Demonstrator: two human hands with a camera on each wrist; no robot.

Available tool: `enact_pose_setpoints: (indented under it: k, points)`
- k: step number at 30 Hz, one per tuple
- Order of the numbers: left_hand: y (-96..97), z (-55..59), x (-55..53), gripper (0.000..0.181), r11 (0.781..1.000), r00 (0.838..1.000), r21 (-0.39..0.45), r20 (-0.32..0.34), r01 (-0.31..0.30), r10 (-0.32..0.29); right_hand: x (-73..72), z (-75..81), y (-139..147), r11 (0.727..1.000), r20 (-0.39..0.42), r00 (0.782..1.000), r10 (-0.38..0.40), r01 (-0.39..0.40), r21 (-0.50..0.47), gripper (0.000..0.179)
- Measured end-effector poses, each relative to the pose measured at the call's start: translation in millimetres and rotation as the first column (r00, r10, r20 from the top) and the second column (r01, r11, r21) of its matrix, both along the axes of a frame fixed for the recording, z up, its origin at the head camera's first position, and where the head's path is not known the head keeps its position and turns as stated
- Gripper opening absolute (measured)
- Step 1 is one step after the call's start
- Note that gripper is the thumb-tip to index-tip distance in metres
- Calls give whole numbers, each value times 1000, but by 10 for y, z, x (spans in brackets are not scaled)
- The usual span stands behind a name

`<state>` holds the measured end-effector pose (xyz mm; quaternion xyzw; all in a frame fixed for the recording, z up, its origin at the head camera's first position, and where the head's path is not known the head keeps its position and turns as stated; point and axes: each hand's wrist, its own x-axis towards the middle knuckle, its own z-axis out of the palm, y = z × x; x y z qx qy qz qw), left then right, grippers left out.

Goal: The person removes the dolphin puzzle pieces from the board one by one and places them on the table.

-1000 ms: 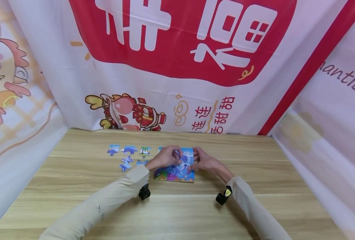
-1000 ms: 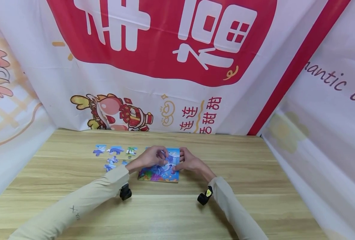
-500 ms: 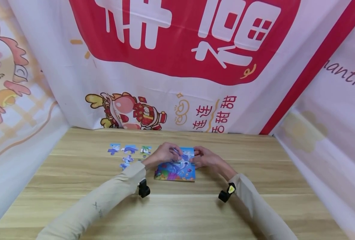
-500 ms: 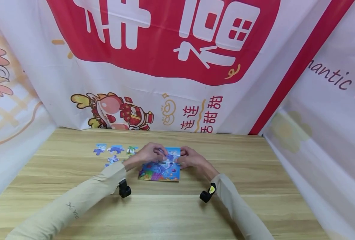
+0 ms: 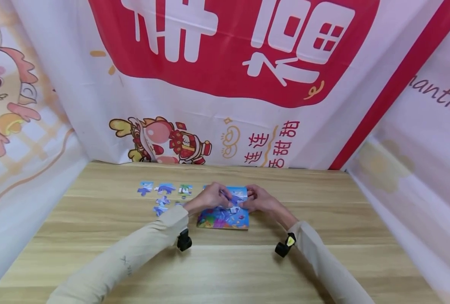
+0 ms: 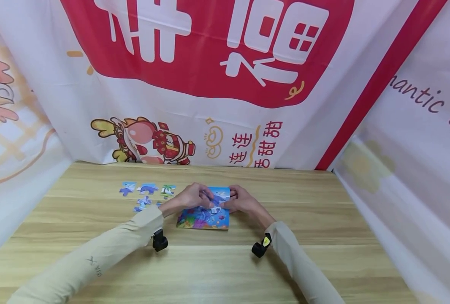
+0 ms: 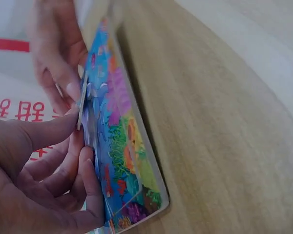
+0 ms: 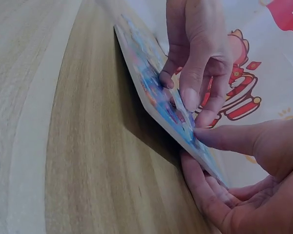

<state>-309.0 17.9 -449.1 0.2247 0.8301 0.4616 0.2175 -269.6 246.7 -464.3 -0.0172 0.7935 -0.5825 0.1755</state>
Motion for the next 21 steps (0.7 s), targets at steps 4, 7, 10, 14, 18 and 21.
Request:
enact_pose_setpoints:
  k: [4,7,10,14,18,21]
  points:
    - [7,13,12,19,999,1000,-40,-21,3,-4,2,15,-8,1000,18,1000,2,-2,17,75]
    - [-1,17,10,14,999,1000,-49,-25,7,-8,5,23,-3,1000,34,999,9,-9,19,80]
    - [-16,27,15,12,1000,1000,-24,-13,20,-21,10,35,23,999,35,999,40,-41,17,83]
    - [-60,76,31,11,1000,999,24,39,8,-9,1,44,78,996,45,995,84,-84,7,85]
    - [-122,166,25,14,997,993,71,114,-14,6,-7,51,105,994,57,993,102,-100,-38,82]
    - [-210,260,-15,18,995,992,92,129,-25,13,-7,45,109,993,73,993,91,-85,-84,77]
